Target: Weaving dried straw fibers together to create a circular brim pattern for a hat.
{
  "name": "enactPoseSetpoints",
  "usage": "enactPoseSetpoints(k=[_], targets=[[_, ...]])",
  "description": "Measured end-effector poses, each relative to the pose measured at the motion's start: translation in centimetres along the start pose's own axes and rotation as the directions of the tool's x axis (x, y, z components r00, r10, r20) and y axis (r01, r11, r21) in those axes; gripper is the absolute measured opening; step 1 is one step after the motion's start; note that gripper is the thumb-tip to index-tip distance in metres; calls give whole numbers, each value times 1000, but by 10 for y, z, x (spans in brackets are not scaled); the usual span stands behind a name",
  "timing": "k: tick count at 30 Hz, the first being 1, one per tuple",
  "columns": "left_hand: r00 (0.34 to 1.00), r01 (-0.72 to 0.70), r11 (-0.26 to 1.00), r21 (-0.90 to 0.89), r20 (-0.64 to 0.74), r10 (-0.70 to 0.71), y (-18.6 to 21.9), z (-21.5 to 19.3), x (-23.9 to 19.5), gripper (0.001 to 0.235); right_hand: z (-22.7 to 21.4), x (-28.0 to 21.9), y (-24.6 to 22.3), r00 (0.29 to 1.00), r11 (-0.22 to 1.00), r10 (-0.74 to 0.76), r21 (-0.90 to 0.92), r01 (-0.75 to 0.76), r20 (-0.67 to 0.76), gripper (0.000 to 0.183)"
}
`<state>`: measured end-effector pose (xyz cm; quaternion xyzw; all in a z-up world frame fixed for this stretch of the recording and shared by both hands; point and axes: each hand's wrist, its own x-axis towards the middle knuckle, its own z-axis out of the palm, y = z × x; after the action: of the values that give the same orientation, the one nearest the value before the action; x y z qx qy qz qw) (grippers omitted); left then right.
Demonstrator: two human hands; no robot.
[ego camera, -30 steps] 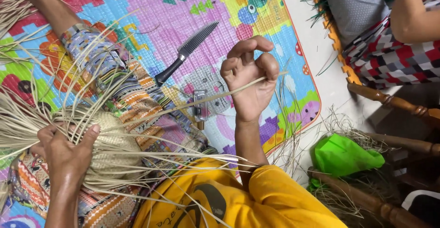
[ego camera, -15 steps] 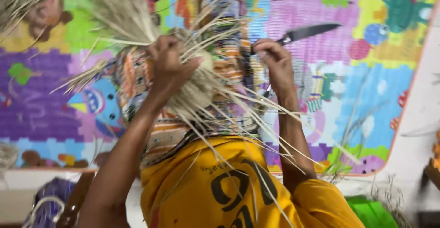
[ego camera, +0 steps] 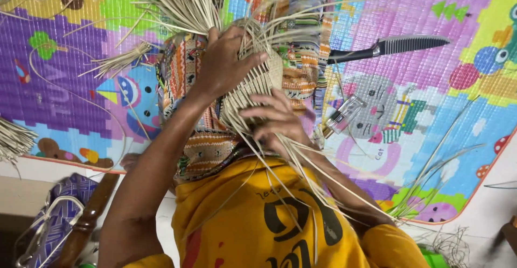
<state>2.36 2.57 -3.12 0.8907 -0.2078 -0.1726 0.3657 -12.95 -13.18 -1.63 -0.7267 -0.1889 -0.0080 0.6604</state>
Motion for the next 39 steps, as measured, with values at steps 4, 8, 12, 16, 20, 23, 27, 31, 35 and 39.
enactPoseSetpoints(k=[4,8,12,16,20,23,27,31,35,39], targets=[[999,5,997,-78,-47,-9,-12,-13,8,44,-14,-85,5,990,885,119,444,-141,77,50],[968,196,952,-235,-106,-225,-20,-18,15,46,-52,-162,-15,854,669,491,552,-498,174,30],[948,112,846,-521,-201,-248,-31,-27,28,25,-84,-266,5,587,337,772,627,-703,243,29],[830,280,612,-739,-135,-542,-27,-70,18,32,-151,-299,19,22,14,998,133,-991,63,77],[743,27,934,-358,-617,-258,-42,-71,-21,67,-190,-212,-5,291,118,863,-394,-911,-414,24],[759,-265,962,-70,-630,163,43,-56,-52,40,-178,-96,-36,567,527,652,-237,-816,-504,19],[886,-459,881,117,-19,464,100,-7,-74,47,-135,20,-23,911,840,380,-351,-412,-161,26],[901,-417,859,298,14,433,73,29,-88,57,-79,76,-14,950,887,312,-353,-297,-15,23],[843,-474,844,251,-150,517,58,40,-91,49,-72,84,21,973,884,231,-417,-211,-3,13],[824,-486,843,229,-201,529,60,39,-91,44,-69,83,4,973,856,227,-469,-218,-39,13]])
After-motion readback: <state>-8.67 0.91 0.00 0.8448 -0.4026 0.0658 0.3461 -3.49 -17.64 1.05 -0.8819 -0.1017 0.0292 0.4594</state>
